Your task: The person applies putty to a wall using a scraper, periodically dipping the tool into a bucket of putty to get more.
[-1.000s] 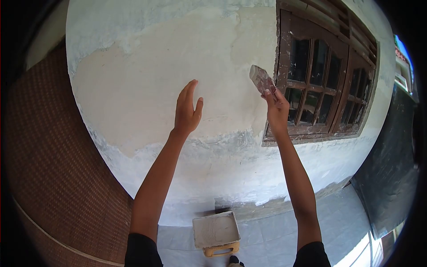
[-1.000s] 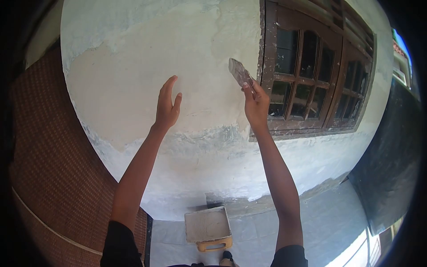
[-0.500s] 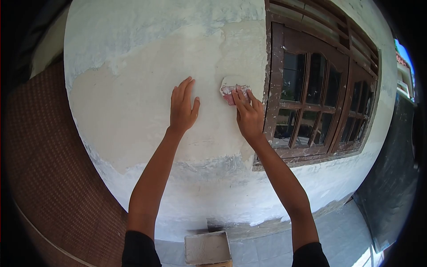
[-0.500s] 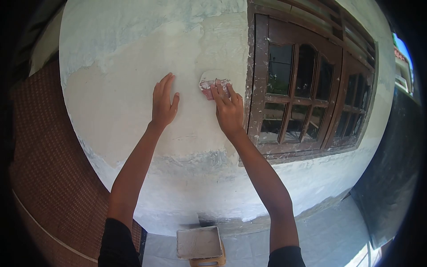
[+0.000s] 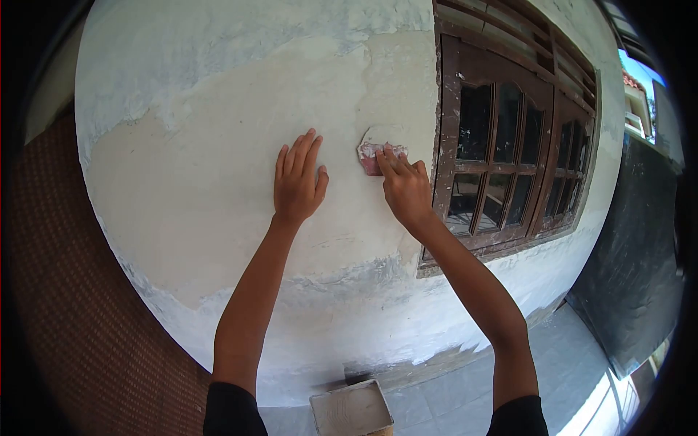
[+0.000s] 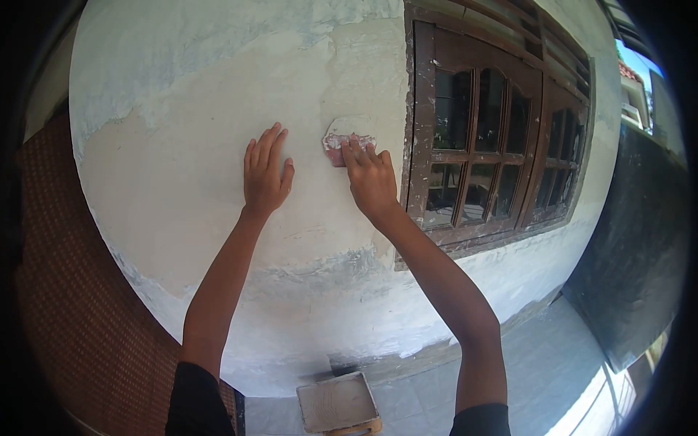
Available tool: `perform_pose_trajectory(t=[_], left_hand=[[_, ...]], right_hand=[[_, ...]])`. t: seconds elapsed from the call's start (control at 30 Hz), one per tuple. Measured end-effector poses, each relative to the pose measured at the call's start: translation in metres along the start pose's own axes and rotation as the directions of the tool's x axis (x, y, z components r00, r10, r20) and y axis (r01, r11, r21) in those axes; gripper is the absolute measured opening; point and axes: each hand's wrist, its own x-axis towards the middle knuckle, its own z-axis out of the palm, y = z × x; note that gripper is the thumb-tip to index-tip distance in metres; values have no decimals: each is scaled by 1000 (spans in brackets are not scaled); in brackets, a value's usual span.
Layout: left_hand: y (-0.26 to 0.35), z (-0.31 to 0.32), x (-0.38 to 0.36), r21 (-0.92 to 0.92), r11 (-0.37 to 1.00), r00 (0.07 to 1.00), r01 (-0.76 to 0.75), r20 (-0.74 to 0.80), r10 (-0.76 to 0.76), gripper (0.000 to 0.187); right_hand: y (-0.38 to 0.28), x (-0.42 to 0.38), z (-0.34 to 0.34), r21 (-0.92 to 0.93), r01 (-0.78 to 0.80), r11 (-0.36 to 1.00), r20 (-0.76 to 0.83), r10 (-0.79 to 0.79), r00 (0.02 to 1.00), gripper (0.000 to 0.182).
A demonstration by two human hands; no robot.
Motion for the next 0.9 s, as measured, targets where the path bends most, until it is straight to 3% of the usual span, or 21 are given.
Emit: perform_pose_trajectory(t=[0.2, 0.47, 0.63, 0.73, 0.9], left_hand=[[-3, 4, -3, -25, 1000, 1000, -10, 0, 10, 54], [-1, 3, -2, 38, 999, 999, -21, -28, 22, 49], [-1, 5, -3, 12, 1000, 1000, -18, -17, 18, 53], [-1, 6, -3, 23, 1000, 1000, -9, -10, 10, 54], [3, 2, 8, -34, 999, 1000, -26, -1, 26, 55]], right_hand=[[-6, -5, 2, -17, -37, 999, 129, 39, 991, 45], [-15, -14, -5, -63, 25, 998, 363, -1, 932, 48], [-27, -44, -3, -68, 76, 995, 367, -46, 929, 46], [-32, -70, -6, -112, 213, 971, 344, -163, 925, 47], [-30, -68, -36, 9, 184, 983, 218, -181, 959, 41]])
